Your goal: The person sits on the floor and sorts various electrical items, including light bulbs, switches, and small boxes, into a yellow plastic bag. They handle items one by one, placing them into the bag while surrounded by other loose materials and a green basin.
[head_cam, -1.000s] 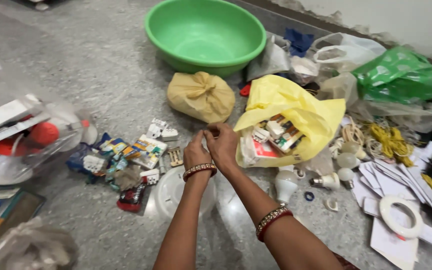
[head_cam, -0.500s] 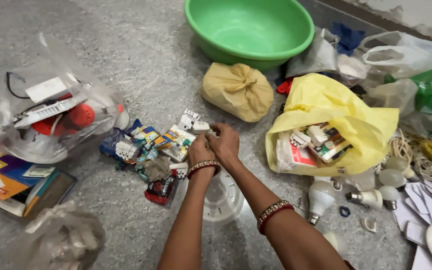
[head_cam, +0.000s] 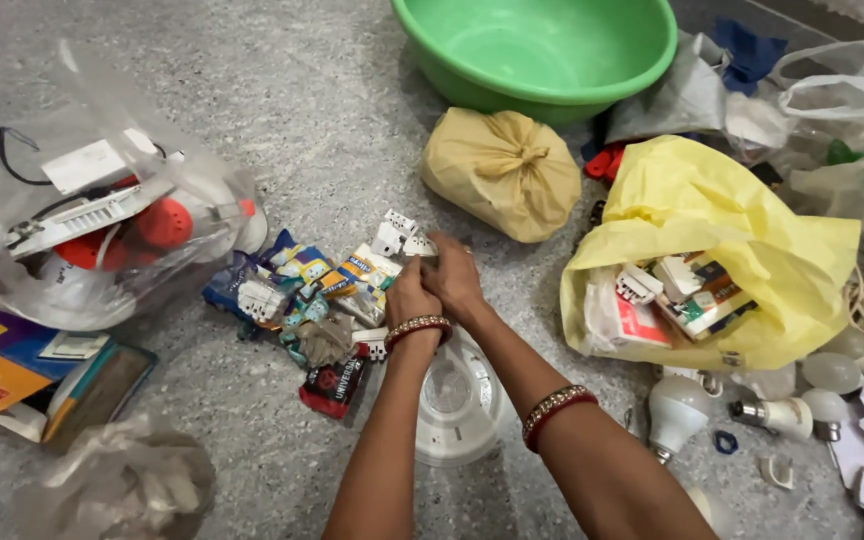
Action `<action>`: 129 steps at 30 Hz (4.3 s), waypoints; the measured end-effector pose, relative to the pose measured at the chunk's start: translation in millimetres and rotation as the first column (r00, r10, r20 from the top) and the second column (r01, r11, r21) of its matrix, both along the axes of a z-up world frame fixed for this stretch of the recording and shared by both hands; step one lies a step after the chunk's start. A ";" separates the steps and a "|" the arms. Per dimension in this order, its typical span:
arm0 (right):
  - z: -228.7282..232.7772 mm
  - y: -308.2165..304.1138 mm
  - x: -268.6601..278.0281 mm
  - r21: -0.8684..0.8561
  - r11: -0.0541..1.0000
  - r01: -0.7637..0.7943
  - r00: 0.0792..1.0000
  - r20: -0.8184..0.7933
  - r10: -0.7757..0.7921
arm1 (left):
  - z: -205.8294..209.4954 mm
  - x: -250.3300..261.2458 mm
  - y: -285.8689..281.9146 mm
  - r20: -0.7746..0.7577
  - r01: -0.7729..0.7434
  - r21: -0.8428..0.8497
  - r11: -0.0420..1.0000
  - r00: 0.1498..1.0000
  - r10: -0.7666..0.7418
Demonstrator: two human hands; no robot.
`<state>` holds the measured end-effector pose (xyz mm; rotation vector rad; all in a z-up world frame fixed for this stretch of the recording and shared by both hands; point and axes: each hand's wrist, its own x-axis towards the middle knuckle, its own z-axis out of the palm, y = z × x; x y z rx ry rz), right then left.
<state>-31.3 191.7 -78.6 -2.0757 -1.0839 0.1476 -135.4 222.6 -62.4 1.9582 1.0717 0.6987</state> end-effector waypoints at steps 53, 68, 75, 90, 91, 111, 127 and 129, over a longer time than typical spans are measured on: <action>132.5 -176.4 7.6 0.388 0.789 0.476 0.879 -0.199 -0.432 | 70.2 67.7 -148.0 0.247 0.242 0.141 0.960 0.930 -0.271; 149.2 -271.5 41.5 0.321 0.634 0.703 0.699 -0.151 -0.699 | 106.2 104.6 -233.8 0.272 0.490 0.068 0.869 0.829 -0.489; 148.9 -285.9 57.6 0.339 0.615 0.711 0.681 -0.117 -0.723 | 103.3 119.5 -246.1 0.252 0.535 0.094 0.840 0.803 -0.540; 127.9 -278.4 86.2 0.258 0.612 0.747 0.640 -0.032 -0.768 | 88.1 133.0 -240.4 0.162 0.513 0.081 0.854 0.839 -0.519; 127.0 -278.1 86.4 0.243 0.609 0.755 0.633 -0.026 -0.774 | 86.4 133.7 -240.1 0.170 0.510 0.083 0.856 0.839 -0.517; 144.3 -246.5 46.2 0.446 0.699 0.559 0.746 0.098 -0.659 | 94.9 108.5 -209.4 0.221 0.398 0.205 0.894 0.871 -0.439; 142.9 -134.2 -12.3 0.385 0.856 0.345 0.929 -0.014 -0.369 | 53.3 52.2 -103.6 0.231 0.084 0.243 0.966 0.963 -0.142; 141.4 -119.1 -18.7 0.345 0.878 0.330 0.936 0.003 -0.353 | 54.2 43.2 -88.6 0.193 0.057 0.198 0.979 0.977 -0.096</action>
